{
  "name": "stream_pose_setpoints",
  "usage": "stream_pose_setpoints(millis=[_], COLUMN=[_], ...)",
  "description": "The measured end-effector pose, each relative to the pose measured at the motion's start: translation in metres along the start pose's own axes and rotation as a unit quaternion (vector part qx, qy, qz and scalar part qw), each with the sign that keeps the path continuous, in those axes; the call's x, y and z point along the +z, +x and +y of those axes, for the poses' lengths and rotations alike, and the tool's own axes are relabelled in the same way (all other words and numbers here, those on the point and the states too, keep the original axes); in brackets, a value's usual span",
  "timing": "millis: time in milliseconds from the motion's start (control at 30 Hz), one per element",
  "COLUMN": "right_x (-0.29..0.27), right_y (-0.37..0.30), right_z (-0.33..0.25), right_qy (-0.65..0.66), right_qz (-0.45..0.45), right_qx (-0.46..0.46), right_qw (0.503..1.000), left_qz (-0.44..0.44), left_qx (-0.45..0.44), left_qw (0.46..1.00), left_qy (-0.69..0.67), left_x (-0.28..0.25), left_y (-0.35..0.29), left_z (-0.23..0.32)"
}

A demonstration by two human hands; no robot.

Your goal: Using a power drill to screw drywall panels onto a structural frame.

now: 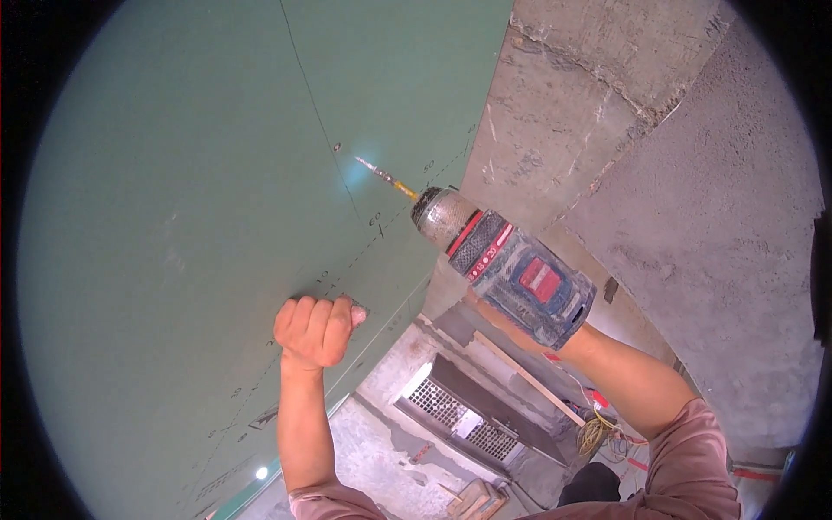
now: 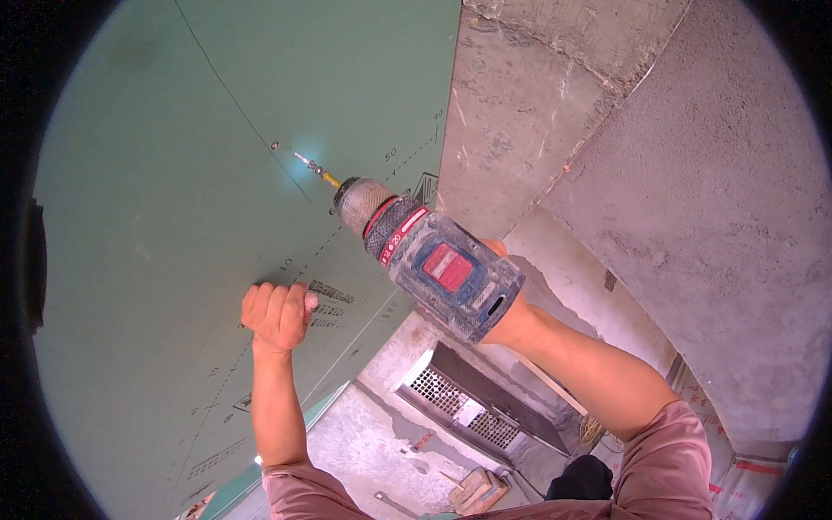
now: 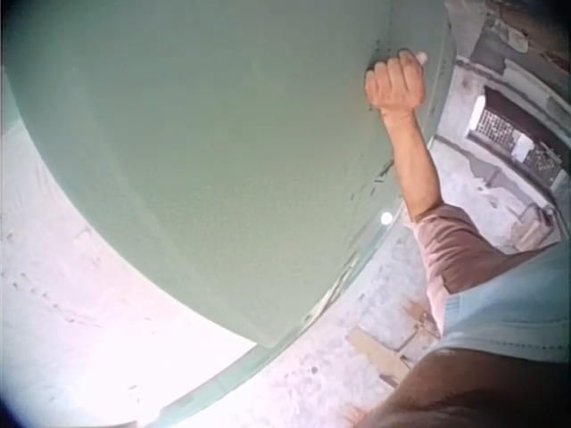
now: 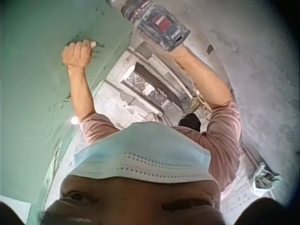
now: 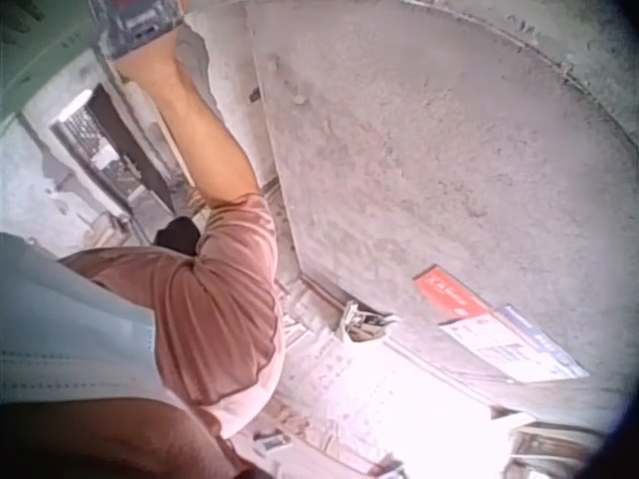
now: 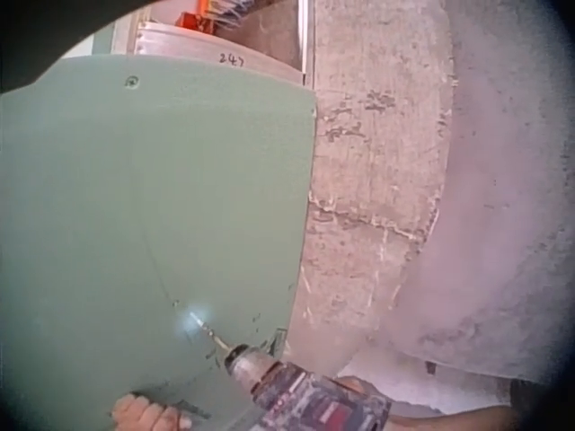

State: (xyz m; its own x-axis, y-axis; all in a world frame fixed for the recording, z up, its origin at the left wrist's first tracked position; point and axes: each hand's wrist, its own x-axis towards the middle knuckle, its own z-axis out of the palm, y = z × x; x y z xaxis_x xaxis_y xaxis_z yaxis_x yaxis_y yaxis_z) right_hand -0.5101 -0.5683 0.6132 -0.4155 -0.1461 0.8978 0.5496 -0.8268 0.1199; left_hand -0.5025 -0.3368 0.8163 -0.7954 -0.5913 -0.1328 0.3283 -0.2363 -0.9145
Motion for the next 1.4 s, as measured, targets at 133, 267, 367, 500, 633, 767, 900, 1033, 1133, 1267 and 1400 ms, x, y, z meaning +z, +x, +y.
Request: stream_pose_setpoints(millis=[133,267,367,500,633,767,900,1033,1133,1267,1400], right_x=[-0.001,-0.010,-0.018,-0.022,-0.026,-0.028,-0.037,-0.045,-0.048,-0.056,-0.058], right_y=[-0.005,0.005,0.005,0.011,0.012,0.013,0.014,0.017,0.019,0.021,0.022], right_z=[0.002,-0.006,-0.003,-0.007,-0.008,-0.014,-0.012,-0.014,-0.017,-0.017,-0.024], right_qy=[-0.039,0.063,0.061,0.076,0.074,0.214,0.163,0.046,0.050,0.059,0.063], right_qz=[0.015,0.009,-0.008,-0.013,-0.005,-0.019,-0.040,-0.024,-0.022,-0.021,-0.014], right_qx=[-0.030,-0.009,-0.044,-0.042,-0.024,0.132,0.079,0.001,0.003,0.003,0.008], right_qw=[0.999,0.998,0.997,0.996,0.997,0.968,0.983,0.999,0.999,0.998,0.998], left_qz=[0.001,-0.004,-0.008,-0.006,-0.011,-0.012,0.003,0.003,0.000,-0.003,0.000], left_qx=[-0.001,-0.002,-0.008,-0.007,-0.012,-0.017,-0.017,-0.021,-0.022,-0.026,-0.028], left_qw=[1.000,1.000,1.000,1.000,1.000,1.000,1.000,1.000,1.000,1.000,1.000], left_qy=[0.007,0.010,0.011,0.014,0.006,0.004,0.016,0.014,0.008,0.014,0.004], left_x=[-0.005,-0.005,-0.005,-0.006,-0.008,-0.008,-0.009,-0.008,-0.008,-0.006,-0.008], left_y=[0.001,0.003,0.005,0.005,0.002,0.003,0.008,0.012,0.013,0.015,0.014], left_z=[0.008,0.011,0.019,0.018,0.021,0.021,0.025,0.027,0.027,0.034,0.032])
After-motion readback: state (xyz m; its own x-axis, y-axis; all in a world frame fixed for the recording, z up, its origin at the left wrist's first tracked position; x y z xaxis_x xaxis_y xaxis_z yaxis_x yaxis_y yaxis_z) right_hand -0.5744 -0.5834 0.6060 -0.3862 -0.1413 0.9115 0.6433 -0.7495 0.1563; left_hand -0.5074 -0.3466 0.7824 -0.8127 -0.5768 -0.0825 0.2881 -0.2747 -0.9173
